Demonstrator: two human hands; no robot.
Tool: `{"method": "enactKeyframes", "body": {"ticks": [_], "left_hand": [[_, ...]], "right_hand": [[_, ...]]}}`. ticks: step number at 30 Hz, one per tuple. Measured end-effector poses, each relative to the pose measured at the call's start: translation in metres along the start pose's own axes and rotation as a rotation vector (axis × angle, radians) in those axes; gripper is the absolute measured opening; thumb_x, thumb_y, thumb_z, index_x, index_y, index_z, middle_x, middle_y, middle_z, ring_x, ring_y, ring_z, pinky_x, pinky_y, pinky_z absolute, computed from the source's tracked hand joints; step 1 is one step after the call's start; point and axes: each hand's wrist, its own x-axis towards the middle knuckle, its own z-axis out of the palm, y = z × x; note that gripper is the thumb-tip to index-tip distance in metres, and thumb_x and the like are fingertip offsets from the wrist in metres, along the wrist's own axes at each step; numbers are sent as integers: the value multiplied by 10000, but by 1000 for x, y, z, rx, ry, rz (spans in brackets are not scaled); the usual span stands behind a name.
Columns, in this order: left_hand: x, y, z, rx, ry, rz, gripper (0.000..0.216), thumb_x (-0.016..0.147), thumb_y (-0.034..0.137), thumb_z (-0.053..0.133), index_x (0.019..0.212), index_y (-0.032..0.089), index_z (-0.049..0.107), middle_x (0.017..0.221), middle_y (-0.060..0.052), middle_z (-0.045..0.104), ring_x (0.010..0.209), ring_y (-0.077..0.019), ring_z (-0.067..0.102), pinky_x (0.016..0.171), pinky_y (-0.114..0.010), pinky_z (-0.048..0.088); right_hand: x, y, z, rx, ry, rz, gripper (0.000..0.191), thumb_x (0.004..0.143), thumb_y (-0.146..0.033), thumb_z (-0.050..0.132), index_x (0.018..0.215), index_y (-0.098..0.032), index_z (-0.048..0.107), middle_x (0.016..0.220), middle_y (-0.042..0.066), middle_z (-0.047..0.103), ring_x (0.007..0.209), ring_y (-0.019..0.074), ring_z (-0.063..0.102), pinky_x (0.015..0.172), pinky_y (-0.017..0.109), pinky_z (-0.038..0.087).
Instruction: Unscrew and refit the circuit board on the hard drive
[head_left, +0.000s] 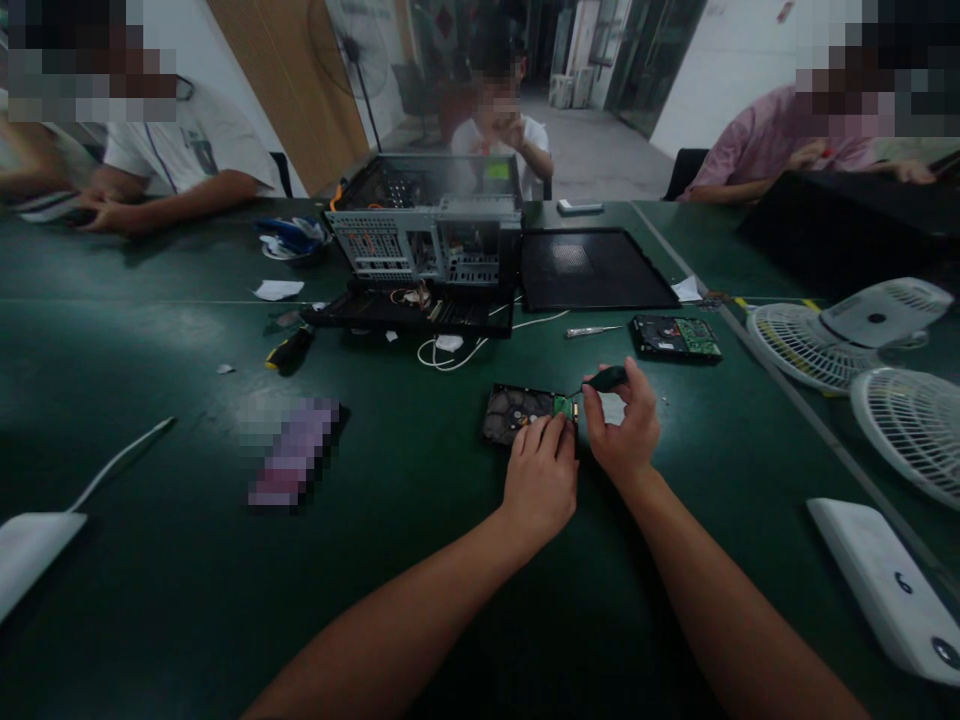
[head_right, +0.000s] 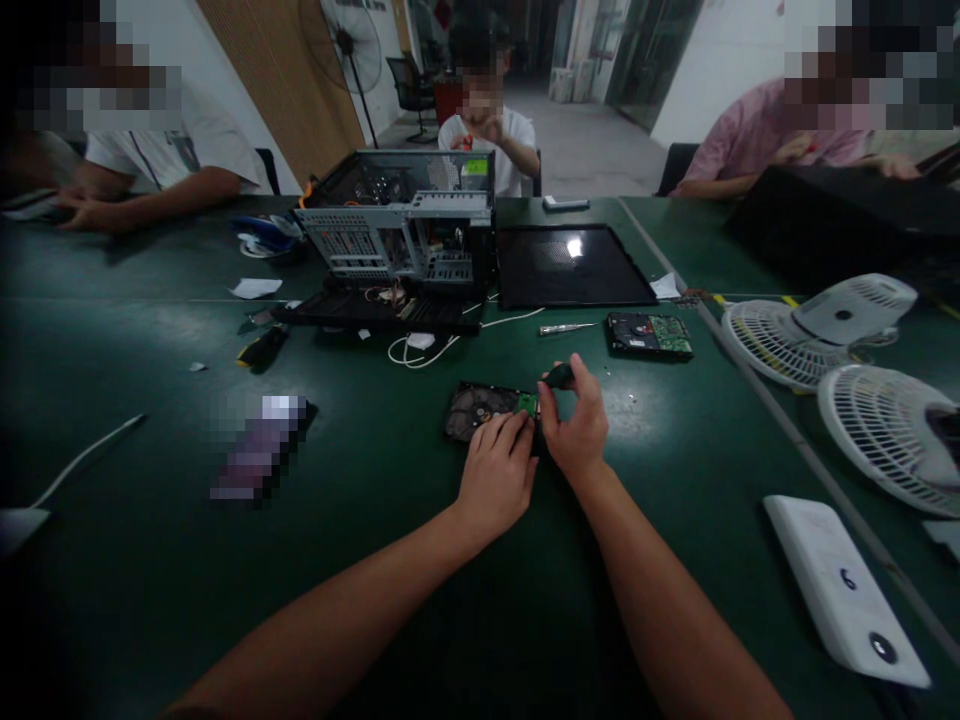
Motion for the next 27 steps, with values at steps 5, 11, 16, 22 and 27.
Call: {"method": "enactKeyframes", "body": {"ticks": [5,11,16,22,27], "left_hand": [[0,0,-1,-13,-6,2,495,1031,261,550,1503,112,531,1564,-141,559,1429,-315,482,1228,-503,403],[0,0,0,-11,-3,0,498,1023,251,554,1505,130,529,1554,-148,565,1429,-317,487,1220,-518,410],[0,0,1,-16,-5,2,495,1023,256,553,1503,134,534,1549,-145,569,1424,-319,491,1223,-520,407],[0,0,0,-10,-5,-1,498,1026,254,556,1506,126,530,1551,-142,567,1424,-316,489,1214,-512,420],[0,0,0,-6,-8,-2,493,1029,253,548,1509,143,533,1554,-141,564,1425,-317,491,1216,-523,417]], "right_hand": [[1,0,-1,40,-15,-2,721,974,-262,723,1594,-251,355,1337,158,704,1057,270,782,917,496,677],[3,-4,1,122,-27,23,719,1022,-194,618,1641,-252,258,1424,172,671,1135,265,776,934,456,683],[1,-3,5,185,3,27,639,1019,-200,635,1571,-270,320,1419,154,655,1137,261,775,915,457,693],[-4,9,4,102,39,8,645,973,-233,728,1508,-267,369,1288,119,680,1022,243,784,846,438,692],[-2,14,2,53,66,-19,656,935,-246,772,1477,-296,406,1325,116,621,1009,236,749,801,417,683]]}}
